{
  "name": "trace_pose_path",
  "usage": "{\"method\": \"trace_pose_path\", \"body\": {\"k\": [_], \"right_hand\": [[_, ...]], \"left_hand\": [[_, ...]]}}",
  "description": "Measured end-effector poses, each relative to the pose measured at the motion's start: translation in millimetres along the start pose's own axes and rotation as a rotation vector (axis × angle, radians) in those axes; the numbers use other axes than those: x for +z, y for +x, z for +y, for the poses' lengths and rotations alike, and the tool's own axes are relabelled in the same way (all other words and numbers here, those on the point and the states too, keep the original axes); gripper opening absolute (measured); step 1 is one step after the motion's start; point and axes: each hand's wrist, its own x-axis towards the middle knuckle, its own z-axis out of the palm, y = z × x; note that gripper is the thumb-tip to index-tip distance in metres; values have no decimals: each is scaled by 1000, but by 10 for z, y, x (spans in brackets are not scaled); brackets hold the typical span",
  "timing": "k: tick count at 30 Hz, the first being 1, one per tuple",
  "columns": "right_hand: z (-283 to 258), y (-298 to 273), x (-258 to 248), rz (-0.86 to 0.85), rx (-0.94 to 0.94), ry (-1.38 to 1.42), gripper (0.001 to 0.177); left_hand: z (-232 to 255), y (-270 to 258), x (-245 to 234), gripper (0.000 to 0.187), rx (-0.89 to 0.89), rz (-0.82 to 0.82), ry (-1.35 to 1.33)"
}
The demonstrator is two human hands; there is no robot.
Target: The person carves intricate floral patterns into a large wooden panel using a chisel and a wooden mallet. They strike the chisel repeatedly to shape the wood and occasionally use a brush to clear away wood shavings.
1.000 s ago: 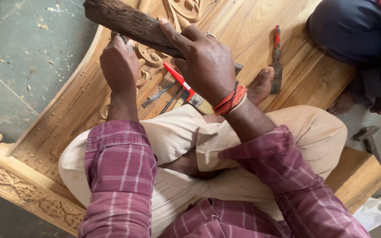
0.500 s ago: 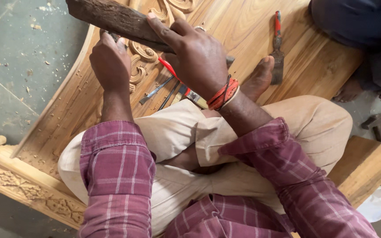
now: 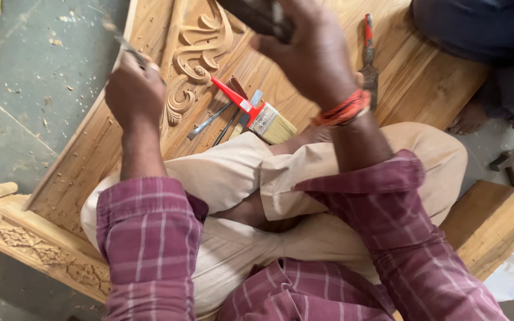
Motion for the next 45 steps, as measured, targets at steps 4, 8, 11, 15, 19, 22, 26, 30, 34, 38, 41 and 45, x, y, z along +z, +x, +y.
{"method": "trace_pose_path", "body": {"k": [4,8,11,15,19,22,26,30,34,38,41,45], "right_hand": [[152,-143,-529,63,28,-121,42],[365,-425,-852,114,-67,-262,60],[581,-614,-885,107,16,-208,66],[846,-640,-756,129,67,-231,69],[957,-530,-736,150,168,-201,72],[956,-497,-734,193,166,-111,72],[946,-535,-719,218,155,-106,70],[793,-528,-714,166,239,-101,71],[766,-614,-671,151,218,-110,69],[773,-605,-640,119,222,-174,68],[727,-576,-613,109,235,-185,69],[685,-571,-562,77,253,-188,69]], "left_hand": [[336,-311,209,11,362,-366,19],[941,-750,634,9,666,-267,126],[1344,-959,843,8,697,-277,424],[1611,-1170,1026,5,698,-167,494],[1625,-1221,1087,3,639,-50,324],[1263,-1102,895,10,259,-168,358],[694,-1015,641,17,-35,-505,316],[531,-950,557,21,-104,-612,334],[609,-927,654,17,-99,-585,308],[641,-963,608,17,66,-695,353],[654,-965,617,14,170,-600,318],[682,-1004,701,16,228,-479,316]]}}
